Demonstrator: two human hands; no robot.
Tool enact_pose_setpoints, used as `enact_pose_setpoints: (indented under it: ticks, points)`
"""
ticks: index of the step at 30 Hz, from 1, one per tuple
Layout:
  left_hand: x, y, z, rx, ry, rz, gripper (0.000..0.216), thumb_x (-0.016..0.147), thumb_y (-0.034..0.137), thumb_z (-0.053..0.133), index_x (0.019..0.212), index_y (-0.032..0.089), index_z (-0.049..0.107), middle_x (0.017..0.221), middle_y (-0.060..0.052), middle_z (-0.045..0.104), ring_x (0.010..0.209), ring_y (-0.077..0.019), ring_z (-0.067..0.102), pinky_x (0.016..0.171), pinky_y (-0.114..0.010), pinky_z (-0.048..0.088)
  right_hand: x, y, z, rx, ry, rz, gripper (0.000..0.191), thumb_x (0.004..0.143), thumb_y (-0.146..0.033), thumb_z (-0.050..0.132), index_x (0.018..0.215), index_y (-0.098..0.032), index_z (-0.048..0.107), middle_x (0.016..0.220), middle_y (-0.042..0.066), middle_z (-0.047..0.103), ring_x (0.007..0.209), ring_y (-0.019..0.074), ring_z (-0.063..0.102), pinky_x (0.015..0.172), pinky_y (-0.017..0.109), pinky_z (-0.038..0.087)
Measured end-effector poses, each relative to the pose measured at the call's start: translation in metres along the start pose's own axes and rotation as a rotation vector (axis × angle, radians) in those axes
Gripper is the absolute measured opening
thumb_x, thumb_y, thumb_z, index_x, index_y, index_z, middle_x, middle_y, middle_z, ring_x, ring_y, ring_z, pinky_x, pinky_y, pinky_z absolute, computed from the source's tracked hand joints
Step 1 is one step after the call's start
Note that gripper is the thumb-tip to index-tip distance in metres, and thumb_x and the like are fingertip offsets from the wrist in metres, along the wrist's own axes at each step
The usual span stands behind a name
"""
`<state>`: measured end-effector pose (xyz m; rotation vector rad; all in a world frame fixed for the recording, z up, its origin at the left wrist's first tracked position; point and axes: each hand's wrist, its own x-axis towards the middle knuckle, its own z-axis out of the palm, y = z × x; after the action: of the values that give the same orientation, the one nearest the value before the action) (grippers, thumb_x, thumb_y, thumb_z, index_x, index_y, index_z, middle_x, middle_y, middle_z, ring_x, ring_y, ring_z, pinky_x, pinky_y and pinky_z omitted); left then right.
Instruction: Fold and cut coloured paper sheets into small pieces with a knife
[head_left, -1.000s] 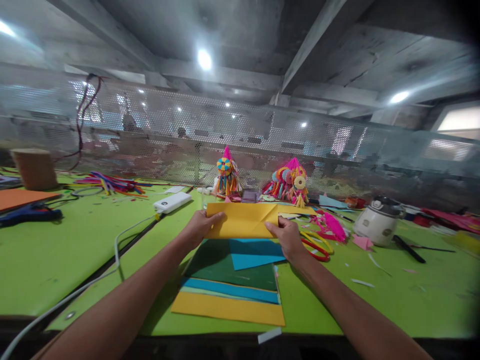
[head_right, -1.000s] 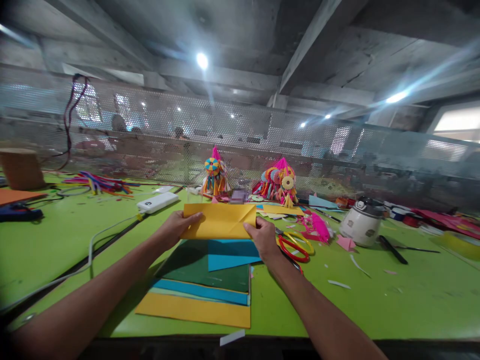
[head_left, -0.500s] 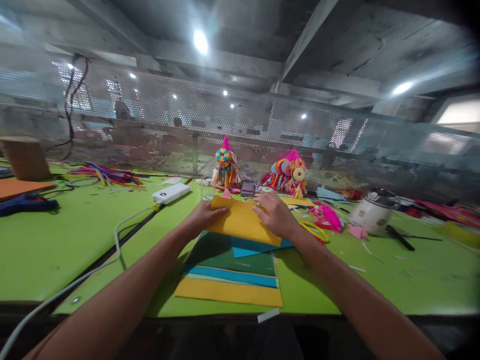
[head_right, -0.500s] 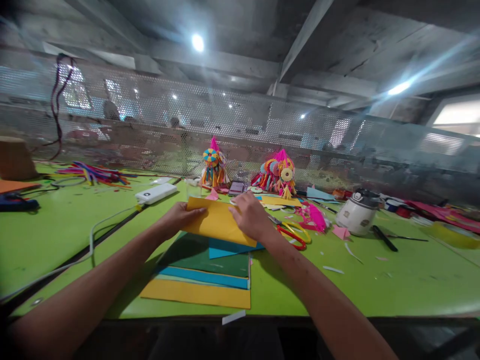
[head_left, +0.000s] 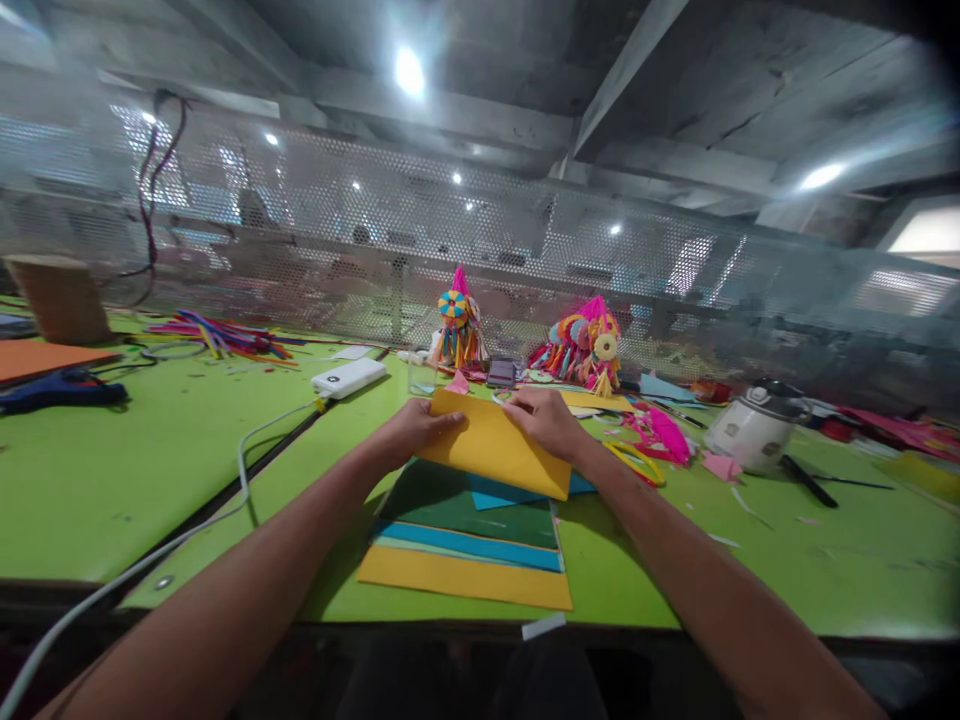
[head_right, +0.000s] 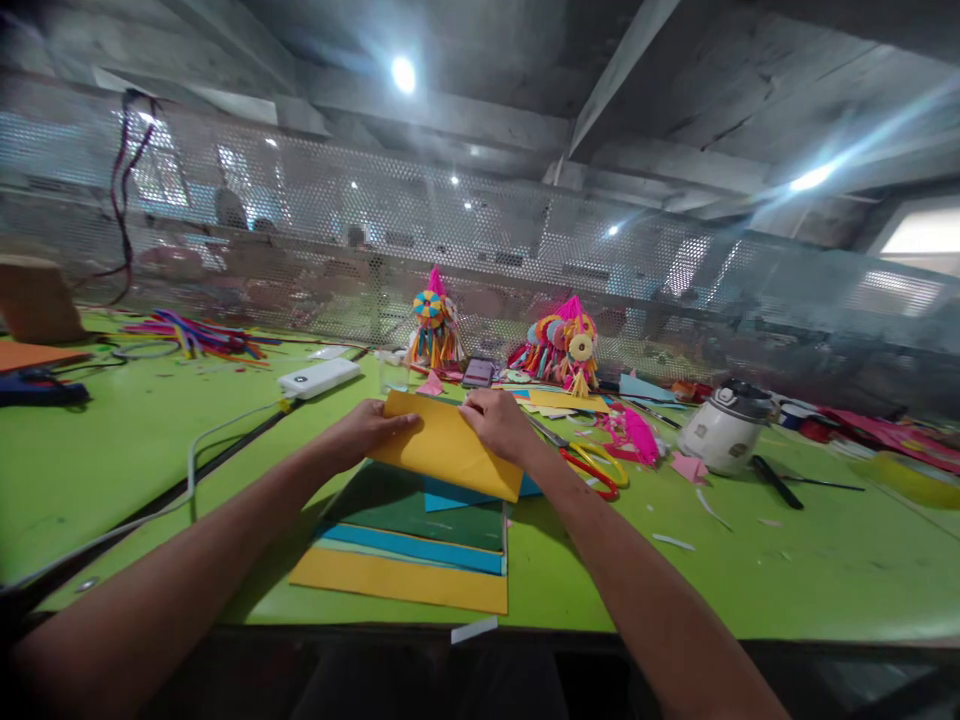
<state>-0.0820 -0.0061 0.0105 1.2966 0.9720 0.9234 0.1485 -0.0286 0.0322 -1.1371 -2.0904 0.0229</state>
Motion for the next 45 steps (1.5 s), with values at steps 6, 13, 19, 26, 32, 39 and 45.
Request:
enact_pose_setpoints:
  ticks: [6,13,19,26,32,39,45]
  points:
    - [0.004,0.007,-0.014,0.1,-0.065,-0.064,0.046,0.057,0.046,0.086,0.085,0.012,0.075,0.086,-0.014,0.076,0.073,-0.0239,0.069,0.062,-0.029,0.051,-0.001,0.008,0.008,0.018,-0.077,0.066,0.024,0.086,-0.022,0.056,0.068,-0.015,0.07,0.068,0.002,0.067,0.064,0.0131,0.054,0.064,0.024,0.037]
    - [0.012,0.015,-0.021,0.699,0.408,0.497,0.019,0.076,0.036,0.071,0.075,0.017,0.073,0.073,-0.006,0.07,0.069,-0.0196,0.062,0.066,-0.026,0.043,0.004,0.026,0.045,-0.039,-0.248,0.122,0.021,0.084,-0.016,0.061,0.067,-0.013,0.073,0.066,0.003,0.069,0.062,0.0127,0.056,0.06,0.023,0.036]
    - [-0.012,-0.005,0.022,1.076,-0.23,0.727,0.023,0.087,0.022,0.054,0.075,0.016,0.072,0.078,-0.008,0.069,0.074,-0.0177,0.062,0.072,-0.026,0.045,0.0,0.037,0.069,-0.104,-0.294,0.091,0.017,0.088,-0.017,0.061,0.077,-0.015,0.073,0.079,0.006,0.073,0.072,0.0148,0.059,0.065,0.024,0.036]
    - [-0.037,-0.024,0.032,1.494,-0.348,0.847,0.026,0.089,0.006,0.046,0.085,0.011,0.071,0.085,-0.013,0.066,0.084,-0.0239,0.06,0.076,-0.033,0.045,0.0,0.036,0.068,-0.15,-0.32,0.072,0.017,0.091,-0.017,0.059,0.081,-0.013,0.072,0.084,0.007,0.073,0.076,0.0154,0.06,0.068,0.024,0.037]
    - [-0.058,-0.029,0.039,1.572,-0.294,0.816,0.022,0.086,0.005,0.049,0.099,0.01,0.067,0.094,-0.014,0.063,0.091,-0.0263,0.055,0.082,-0.037,0.044,-0.003,0.029,0.066,-0.201,-0.32,0.052,0.017,0.094,-0.019,0.056,0.085,-0.014,0.07,0.09,0.009,0.072,0.082,0.0169,0.061,0.071,0.025,0.037]
    - [-0.063,-0.031,0.04,1.61,-0.263,0.811,0.019,0.09,0.007,0.046,0.093,0.012,0.064,0.096,-0.013,0.059,0.087,-0.0249,0.051,0.077,-0.037,0.042,-0.004,0.029,0.066,-0.24,-0.339,0.035,0.016,0.096,-0.02,0.055,0.09,-0.013,0.068,0.094,0.01,0.07,0.084,0.0174,0.06,0.072,0.026,0.037]
    - [-0.063,-0.03,0.04,1.634,-0.27,0.817,0.016,0.091,0.01,0.048,0.09,0.013,0.064,0.094,-0.012,0.058,0.086,-0.0255,0.05,0.076,-0.037,0.041,-0.004,0.028,0.066,-0.266,-0.355,0.024,0.017,0.098,-0.021,0.053,0.091,-0.013,0.067,0.095,0.01,0.069,0.085,0.0172,0.06,0.073,0.026,0.037]
